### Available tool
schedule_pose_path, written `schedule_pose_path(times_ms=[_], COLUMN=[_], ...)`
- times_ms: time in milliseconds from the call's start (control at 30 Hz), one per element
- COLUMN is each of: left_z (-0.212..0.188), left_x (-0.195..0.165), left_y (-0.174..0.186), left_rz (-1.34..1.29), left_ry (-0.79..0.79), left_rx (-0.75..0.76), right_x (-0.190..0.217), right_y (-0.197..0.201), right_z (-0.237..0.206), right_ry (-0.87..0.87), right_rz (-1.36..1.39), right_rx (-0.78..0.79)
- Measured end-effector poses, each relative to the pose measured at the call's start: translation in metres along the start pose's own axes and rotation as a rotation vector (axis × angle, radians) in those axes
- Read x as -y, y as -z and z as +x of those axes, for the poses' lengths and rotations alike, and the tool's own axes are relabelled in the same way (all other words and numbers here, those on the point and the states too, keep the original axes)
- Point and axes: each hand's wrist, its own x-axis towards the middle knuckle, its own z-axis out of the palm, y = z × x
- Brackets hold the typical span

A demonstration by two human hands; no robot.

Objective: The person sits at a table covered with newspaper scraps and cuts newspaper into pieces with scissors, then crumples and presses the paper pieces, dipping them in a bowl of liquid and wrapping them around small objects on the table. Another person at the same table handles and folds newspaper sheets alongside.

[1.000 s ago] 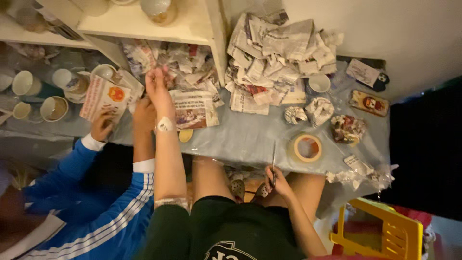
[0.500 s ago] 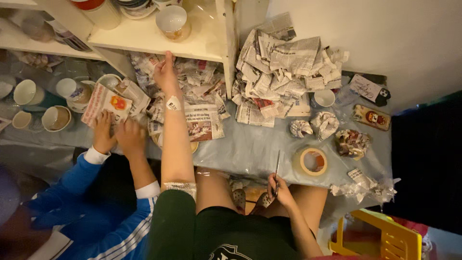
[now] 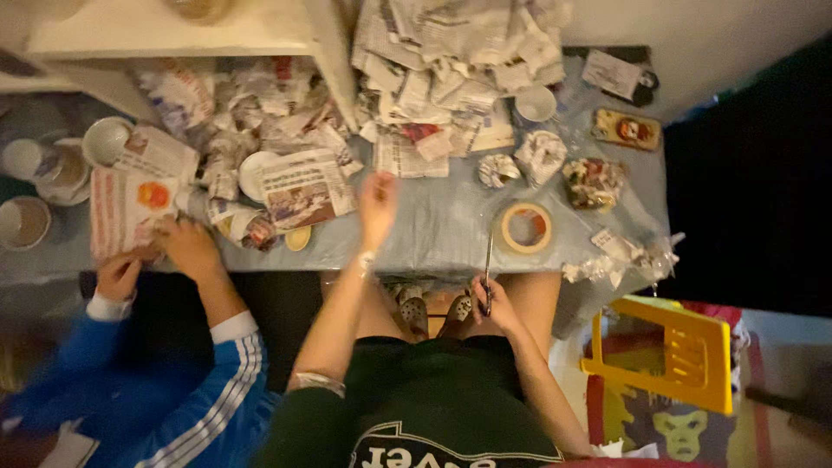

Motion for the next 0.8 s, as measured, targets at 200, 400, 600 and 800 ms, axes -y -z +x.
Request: schedule_pose_path(times_ms=[200,400,600,800], left_z=[-0.062,-0.062,-0.055,-0.063], left_x=[-0.017,-0.021,-0.018,-0.013], left_y=[-0.092,-0.116,-0.117,-0.117], left_rz=[0.263,0.426,0.435,-0.082], left_ry=[-0.641,-0.419,-0.419,-0.210], left_rx=[0.347,0.306,0.330,0.506], right_x=[-0.003,0.004,0.015,0.015], right_y=[0.018,0.022,0.026,0.017], right_z=[-0.028,-0.044,-0.029,-0.019], right_ry=[0.270,0.062,-0.099,-0.048], right_rz=[0.116,0.017,0.113,0.112], right_rx=[0.115,0.063,0.162,0.053])
